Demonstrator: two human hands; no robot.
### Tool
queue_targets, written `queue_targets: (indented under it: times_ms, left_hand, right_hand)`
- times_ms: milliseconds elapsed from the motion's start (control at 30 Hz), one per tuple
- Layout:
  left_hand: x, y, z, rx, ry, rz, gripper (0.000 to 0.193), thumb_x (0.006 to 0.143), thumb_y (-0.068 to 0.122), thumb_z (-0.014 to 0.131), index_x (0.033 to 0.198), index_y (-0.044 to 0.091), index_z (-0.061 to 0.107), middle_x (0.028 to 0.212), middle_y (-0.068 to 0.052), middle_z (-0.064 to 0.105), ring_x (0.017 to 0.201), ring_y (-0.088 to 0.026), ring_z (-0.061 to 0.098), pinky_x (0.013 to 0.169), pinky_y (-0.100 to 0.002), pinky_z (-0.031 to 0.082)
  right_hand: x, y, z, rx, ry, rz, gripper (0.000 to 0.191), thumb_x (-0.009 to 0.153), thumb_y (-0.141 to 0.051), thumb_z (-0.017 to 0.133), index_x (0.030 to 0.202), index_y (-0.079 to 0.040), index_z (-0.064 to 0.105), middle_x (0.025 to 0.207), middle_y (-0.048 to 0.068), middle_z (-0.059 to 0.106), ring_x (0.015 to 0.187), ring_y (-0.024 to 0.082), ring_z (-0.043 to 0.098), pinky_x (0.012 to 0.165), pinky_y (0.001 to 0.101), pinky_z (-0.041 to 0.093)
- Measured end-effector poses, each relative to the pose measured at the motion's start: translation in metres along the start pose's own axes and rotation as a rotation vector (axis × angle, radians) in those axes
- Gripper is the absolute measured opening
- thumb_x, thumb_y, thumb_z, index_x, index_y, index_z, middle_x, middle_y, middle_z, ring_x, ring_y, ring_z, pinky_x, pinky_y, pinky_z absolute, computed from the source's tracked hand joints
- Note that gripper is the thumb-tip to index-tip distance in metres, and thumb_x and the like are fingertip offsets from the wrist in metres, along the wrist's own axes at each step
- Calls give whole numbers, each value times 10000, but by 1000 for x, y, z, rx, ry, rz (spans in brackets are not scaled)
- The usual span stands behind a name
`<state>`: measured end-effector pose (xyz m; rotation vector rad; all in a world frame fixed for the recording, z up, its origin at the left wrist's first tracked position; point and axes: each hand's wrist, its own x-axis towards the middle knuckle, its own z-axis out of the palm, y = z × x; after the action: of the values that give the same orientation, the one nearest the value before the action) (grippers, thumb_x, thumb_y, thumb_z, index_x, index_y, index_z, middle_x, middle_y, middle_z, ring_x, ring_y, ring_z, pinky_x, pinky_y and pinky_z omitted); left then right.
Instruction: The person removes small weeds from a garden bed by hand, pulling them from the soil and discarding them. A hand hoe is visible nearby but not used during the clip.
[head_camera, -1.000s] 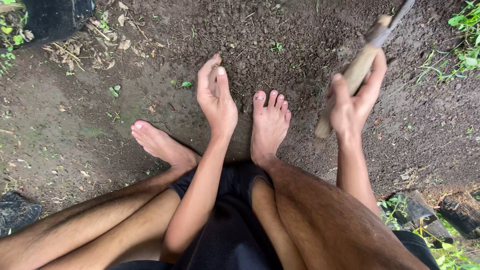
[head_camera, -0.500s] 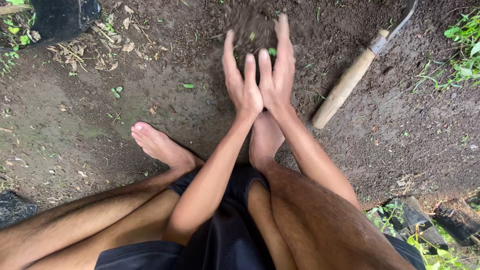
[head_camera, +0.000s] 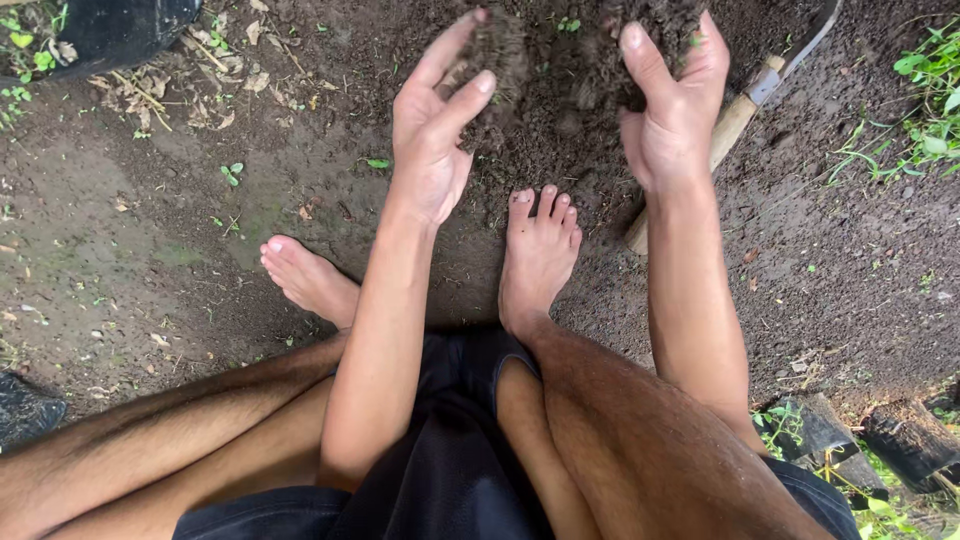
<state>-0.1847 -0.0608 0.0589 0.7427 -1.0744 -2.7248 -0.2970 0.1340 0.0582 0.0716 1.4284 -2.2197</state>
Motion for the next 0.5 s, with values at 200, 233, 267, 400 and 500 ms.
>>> queue_targets:
  times_ms: [200,233,267,400,500]
  left_hand:
    - [0,1,1,413,92,64,383,1018,23,746,1384,-38,649,1281,-113,720,1169,-152,669,1066,-332,558]
    - [0,1,0,378,103,54,356,1022,28,731,1364,-34,655,1241,-110,734,1128,-164,692,1040,-339,583]
    - [0,2,-2,345,114,49,329,1026,32,715,1345,-29,661,1200,-108,747,1087,-176,715,1014,-346,608]
    - [8,5,-15,436,199,125,285,1069,70,643,1341,-8,678,1176,-118,783,1117,-189,756,1046,-343,622]
    - [10,5,-25,547,115,158,315,1057,61,664,1364,-6,658,1282,-118,736,1216,-200,696,1106,-348,559]
  right_hand:
    - [4,-2,-21,-762,-269,-157,248,1002,84,718,1229,-16,725,1298,116,718,1139,237,691,1026,352,549]
    - [3,-2,-24,-908,-233,-194,237,1000,84,713,1212,-20,732,1300,111,725,1171,244,704,1057,357,552]
    - [2,-2,-26,-1052,-198,-234,227,998,84,708,1195,-24,739,1303,106,732,1203,251,717,1088,362,554]
    - [3,0,-23,-1372,-74,-421,383,873,84,701,1236,-31,737,1319,164,691,1234,335,638,1101,423,496]
    - [13,7,-6,-1308,-117,-440,295,950,-6,758,1239,-56,731,1311,115,716,1224,300,617,1102,429,477]
